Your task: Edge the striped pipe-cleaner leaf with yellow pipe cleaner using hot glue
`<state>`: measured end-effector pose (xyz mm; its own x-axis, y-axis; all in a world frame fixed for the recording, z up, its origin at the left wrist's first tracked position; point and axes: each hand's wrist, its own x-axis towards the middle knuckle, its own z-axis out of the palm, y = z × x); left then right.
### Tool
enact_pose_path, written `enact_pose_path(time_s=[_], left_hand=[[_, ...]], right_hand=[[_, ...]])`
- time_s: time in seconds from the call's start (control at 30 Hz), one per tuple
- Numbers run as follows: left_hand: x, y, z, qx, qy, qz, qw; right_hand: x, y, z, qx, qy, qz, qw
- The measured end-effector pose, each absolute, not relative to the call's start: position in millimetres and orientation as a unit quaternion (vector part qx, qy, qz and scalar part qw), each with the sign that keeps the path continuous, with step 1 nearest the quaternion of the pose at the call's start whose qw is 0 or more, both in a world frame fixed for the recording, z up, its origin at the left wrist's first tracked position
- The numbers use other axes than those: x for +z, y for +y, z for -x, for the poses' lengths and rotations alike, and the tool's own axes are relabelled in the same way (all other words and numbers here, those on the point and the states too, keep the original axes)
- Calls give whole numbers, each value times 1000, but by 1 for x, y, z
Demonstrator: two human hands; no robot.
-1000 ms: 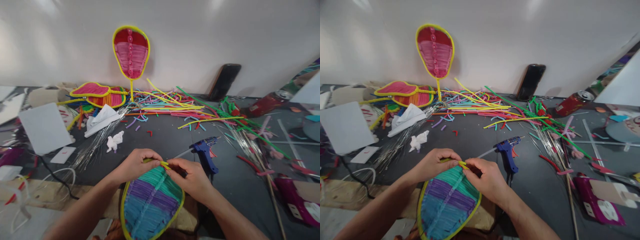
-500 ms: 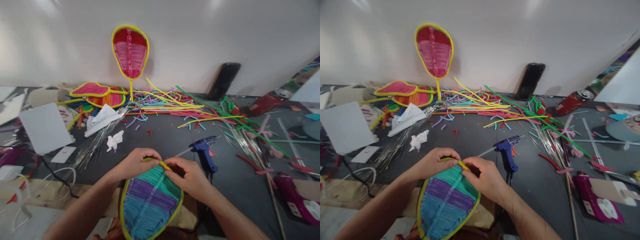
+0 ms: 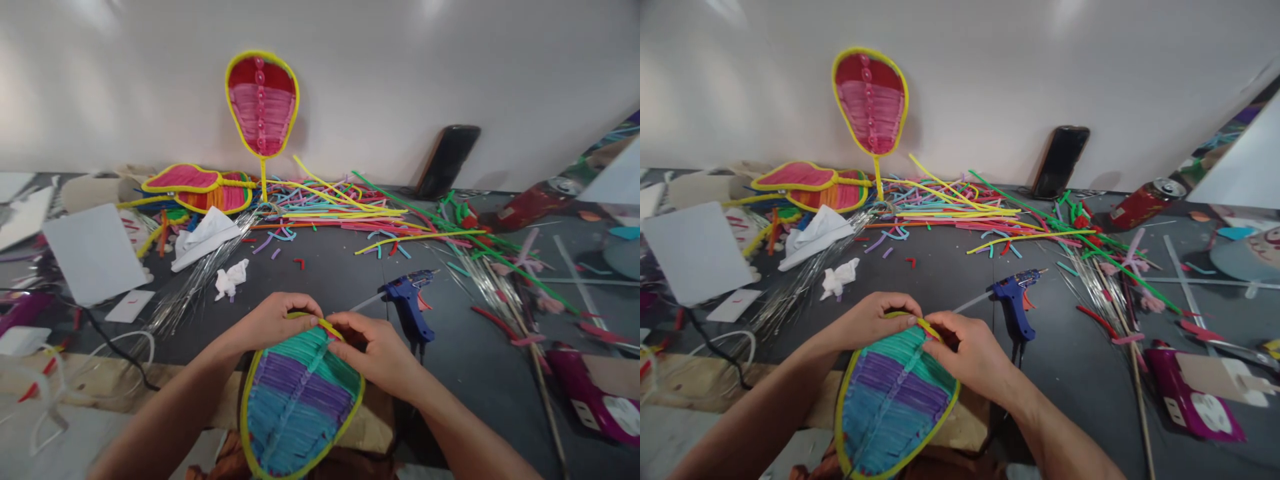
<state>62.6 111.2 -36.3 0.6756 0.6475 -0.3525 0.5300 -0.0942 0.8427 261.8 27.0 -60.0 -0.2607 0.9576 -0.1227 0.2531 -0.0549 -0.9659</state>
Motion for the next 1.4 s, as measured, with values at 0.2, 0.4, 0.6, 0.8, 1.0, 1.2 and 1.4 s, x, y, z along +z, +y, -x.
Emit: enact_pose_path(time_s=[0.2,0.4,0.6,0.8,1.0,1.2,1.4], left_hand=[[-35,111,-64,57,393,-744,537],[-44,113,-60,114,397,-670,616],[-45,118,-53,210,458,-488,713],[-44,121,-54,219,466,-467,719],[-47,124,-54,269,486,-531,640],[-42,131,-47,385,538,-574,482],[-20,137,-5,458,593,-608,262]], right_hand=[[-63,26,-255,464,-619,530,348],[-66,26,-255,440,-626,537,355],[-67,26,-257,453,-624,530,353],[-69,27,-258,456,-627,527,348],[-71,26,-258,450,-631,525,352],[-71,25,-259,453,-627,532,345],[-69,25,-259,438,-644,524,346]])
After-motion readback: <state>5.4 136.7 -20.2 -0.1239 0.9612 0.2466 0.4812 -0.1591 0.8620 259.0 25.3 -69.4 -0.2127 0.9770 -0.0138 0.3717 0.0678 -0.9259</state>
